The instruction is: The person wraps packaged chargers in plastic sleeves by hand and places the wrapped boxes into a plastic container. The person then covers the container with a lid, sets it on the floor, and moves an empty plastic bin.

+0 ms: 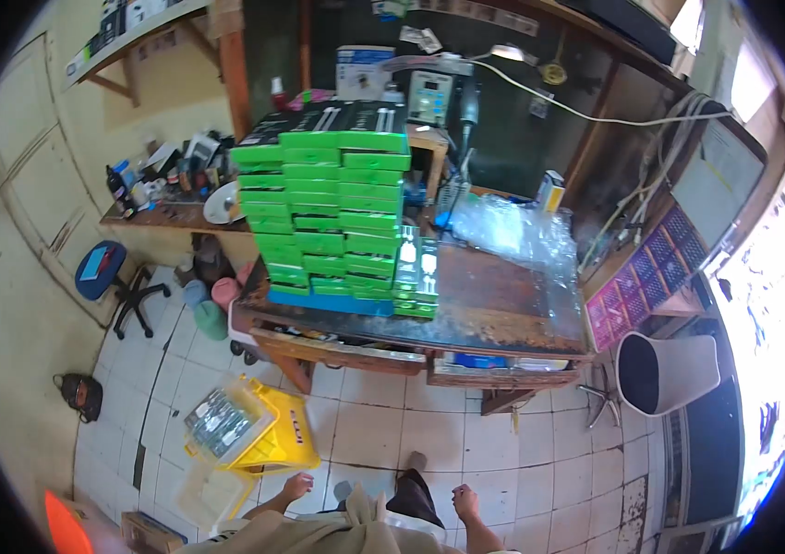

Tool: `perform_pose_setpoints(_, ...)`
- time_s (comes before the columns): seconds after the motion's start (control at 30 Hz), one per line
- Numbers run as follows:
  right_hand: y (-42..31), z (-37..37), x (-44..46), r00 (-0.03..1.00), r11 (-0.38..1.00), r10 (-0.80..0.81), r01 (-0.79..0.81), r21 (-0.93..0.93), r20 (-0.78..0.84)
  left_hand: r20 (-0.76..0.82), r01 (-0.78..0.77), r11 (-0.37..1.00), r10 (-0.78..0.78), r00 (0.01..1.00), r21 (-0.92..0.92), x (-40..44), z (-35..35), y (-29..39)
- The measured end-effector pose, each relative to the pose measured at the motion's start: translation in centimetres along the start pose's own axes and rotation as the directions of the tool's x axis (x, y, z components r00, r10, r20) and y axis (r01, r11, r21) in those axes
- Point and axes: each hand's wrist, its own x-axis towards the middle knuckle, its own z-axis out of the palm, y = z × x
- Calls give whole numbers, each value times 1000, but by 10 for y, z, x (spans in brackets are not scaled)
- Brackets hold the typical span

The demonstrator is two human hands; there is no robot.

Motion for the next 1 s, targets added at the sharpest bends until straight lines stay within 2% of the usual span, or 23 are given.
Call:
perform_pose_setpoints(0.07,2,-11,10,999,999,40,-39,22,-28,-25,-240,954,248,968,181,34,8,29)
perform_pose_setpoints(0.1,-4,-14,18,999,996,11,-7,91,-52,-73,-147,986,152,986,77,49,18,46)
perform_pose_setpoints(0.13,-9,-18,26,997,988,-14,25,155,-74,-79,-147,986,153,985,77,62,25,61)
perform_pose_setpoints(0.17,-22,-24,37,995,977,-78,90,191,-68,-87,-266,964,265,960,5,76,33,79)
perform_pose_setpoints(0.2,-46,-37,45,993,987,-119,120,103,-12,-107,-379,923,371,922,-63,79,33,111)
perform_pose_setpoints(0.23,-54,-36,65,970,971,-240,241,13,-49,-174,-441,887,417,892,-134,77,34,140)
perform_pose_setpoints(0.27,-82,-49,70,942,942,-334,334,23,-14,-246,-501,842,452,857,-200,52,26,201)
perform_pose_setpoints(0.33,-162,-80,73,854,849,-520,512,131,26,-328,-499,858,440,836,-121,29,16,285)
perform_pose_setpoints(0.4,-229,-103,77,735,709,-678,649,276,13,-410,-598,775,487,771,-204,35,13,332)
perform_pose_setpoints(0.47,-284,-120,84,623,592,-782,741,316,4,-551,-740,660,572,608,-132,26,4,390)
perform_pose_setpoints(0.53,-337,-136,85,532,503,-847,811,297,-19,-653,-781,624,598,466,14,24,-8,436)
perform_pose_setpoints(0.57,-359,-141,85,487,454,-872,844,286,-54,-685,-778,628,578,443,27,22,-14,456)
perform_pose_setpoints(0.6,-379,-142,87,481,447,-875,846,291,-52,-712,-778,627,564,417,41,23,-19,474)
perform_pose_setpoints(0.67,-408,-140,89,508,407,-839,824,395,-195,-766,-815,577,503,400,-46,36,-25,498)
perform_pose_setpoints(0.77,-429,-111,124,550,429,-791,811,397,-269,-805,-787,616,488,338,43,74,-30,504)
perform_pose_setpoints(0.8,-435,-110,127,545,427,-792,816,389,-274,-823,-763,643,469,319,71,77,-31,508)
perform_pose_setpoints(0.87,-448,-105,131,632,519,-747,749,411,-209,-805,-741,662,498,322,113,79,-30,509)
perform_pose_setpoints(0.93,-456,-102,131,618,532,-742,779,332,-261,-795,-769,637,493,354,52,72,-22,517)
perform_pose_setpoints(1.0,-465,-104,130,693,596,-679,713,371,-242,-795,-729,664,527,301,164,74,-16,516)
